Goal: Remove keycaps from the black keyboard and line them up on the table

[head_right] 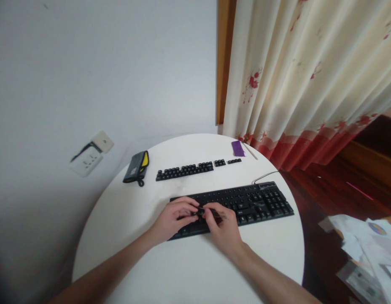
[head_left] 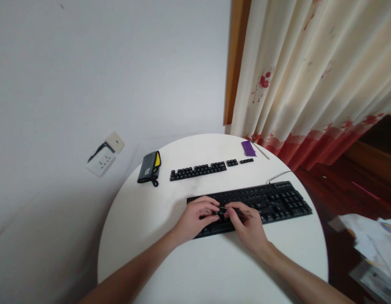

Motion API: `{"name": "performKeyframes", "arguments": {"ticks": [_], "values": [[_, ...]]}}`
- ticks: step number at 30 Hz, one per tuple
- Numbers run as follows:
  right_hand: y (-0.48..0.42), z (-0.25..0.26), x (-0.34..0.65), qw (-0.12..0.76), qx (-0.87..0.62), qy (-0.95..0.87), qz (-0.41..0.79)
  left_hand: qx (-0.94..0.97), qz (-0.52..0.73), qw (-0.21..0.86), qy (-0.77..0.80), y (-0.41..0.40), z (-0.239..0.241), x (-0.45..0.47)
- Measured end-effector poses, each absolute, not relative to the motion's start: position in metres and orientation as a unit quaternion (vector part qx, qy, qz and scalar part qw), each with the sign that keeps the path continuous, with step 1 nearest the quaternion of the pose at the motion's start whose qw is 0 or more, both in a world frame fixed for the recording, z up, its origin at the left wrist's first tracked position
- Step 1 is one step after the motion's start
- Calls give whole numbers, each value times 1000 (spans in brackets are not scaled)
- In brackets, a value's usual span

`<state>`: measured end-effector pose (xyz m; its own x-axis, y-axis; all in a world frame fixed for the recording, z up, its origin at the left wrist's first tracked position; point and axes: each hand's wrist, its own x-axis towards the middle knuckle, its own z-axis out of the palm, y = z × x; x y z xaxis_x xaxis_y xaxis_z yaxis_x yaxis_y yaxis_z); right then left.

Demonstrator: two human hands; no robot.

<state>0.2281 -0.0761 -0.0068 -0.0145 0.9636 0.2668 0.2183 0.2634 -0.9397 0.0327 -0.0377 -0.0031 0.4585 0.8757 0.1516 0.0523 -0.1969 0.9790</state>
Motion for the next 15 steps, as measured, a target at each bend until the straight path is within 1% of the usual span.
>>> {"name": "performKeyframes", "arguments": {"ticks": [2, 5, 7, 9, 11, 15], "values": [[-75, -6, 230, 510, -493, -600, 370, 690, 405, 478, 363, -37, 0, 32], [-73, -3, 235, 527, -502, -598, 334, 707, 419, 416, 388, -34, 4, 29], [-72, -1, 239, 551, -487, -605, 305, 705, 419, 406, 404, -32, 5, 27], [-70, -1, 241, 561, -464, -615, 302, 697, 418, 411, 412, -32, 4, 25], [-70, -3, 241, 538, -448, -643, 312, 696, 422, 415, 407, -32, 4, 25], [-72, -7, 237, 459, -423, -722, 300, 709, 431, 401, 387, -34, 6, 27]]}}
